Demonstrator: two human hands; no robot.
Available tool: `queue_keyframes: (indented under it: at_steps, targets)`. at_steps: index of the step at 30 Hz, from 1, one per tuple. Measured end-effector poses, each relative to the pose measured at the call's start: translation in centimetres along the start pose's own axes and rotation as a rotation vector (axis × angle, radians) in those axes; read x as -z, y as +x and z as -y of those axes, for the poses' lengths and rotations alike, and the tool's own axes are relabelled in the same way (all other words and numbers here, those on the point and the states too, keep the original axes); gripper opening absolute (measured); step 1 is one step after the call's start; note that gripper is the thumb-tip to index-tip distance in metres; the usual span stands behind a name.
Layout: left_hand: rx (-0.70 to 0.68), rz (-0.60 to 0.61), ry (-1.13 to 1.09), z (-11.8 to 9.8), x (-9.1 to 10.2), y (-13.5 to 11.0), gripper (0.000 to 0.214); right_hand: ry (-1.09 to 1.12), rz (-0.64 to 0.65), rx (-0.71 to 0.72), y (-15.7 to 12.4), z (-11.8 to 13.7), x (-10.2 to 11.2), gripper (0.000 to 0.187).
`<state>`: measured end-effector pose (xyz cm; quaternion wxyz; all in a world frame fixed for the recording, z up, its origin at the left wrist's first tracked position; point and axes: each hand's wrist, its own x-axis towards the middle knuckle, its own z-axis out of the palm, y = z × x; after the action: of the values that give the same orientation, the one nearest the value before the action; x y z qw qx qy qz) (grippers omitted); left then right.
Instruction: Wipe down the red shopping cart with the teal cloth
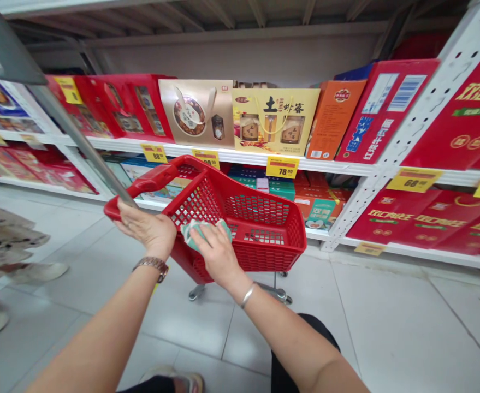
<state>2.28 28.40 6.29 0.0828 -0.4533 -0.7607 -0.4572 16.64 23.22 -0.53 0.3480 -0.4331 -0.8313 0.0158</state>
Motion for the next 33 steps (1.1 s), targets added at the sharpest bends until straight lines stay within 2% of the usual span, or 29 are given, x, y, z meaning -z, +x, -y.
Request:
queue_keyframes:
  at_steps: [5,10,13,17,19,23,26,29,33]
  targets:
    - [0.005,0.020,0.029,-0.4,0.3,-0.9,0.084,-0.010,-0.008,0.046,0.6,0.9,-0.9,0.049]
    - [-0.035,0.054,-0.003,-0.3,0.1,-0.7,0.087,-0.046,-0.011,0.040,-0.9,-0.9,0.2,0.040]
    - [-0.059,0.081,-0.076,0.0,-0.2,-0.2,0.094,-0.041,-0.001,-0.024,-2.5,-2.3,2.0,0.043]
    - [-0.073,0.120,-0.132,0.4,-0.6,0.6,0.097,0.046,0.075,-0.174,-4.2,-4.4,5.7,0.060]
    - [-0.073,0.123,-0.104,0.5,-0.7,1.0,0.092,0.112,0.139,-0.247,-4.7,-5.6,7.9,0.062]
    - [-0.065,0.112,-0.047,0.6,-1.0,1.7,0.088,0.194,0.315,-0.411,-5.7,-8.5,12.4,0.052]
    - [-0.030,0.096,-0.057,0.5,-1.1,2.4,0.090,0.224,0.475,-0.560,-6.4,-10.3,14.9,0.052]
    - [-0.011,0.085,-0.034,0.4,-0.9,3.1,0.090,0.239,0.569,-0.630,-6.9,-10.8,15.7,0.056]
    - [0.004,0.086,0.045,0.5,-0.7,2.9,0.091,0.220,0.538,-0.460,-6.6,-9.2,14.6,0.041]
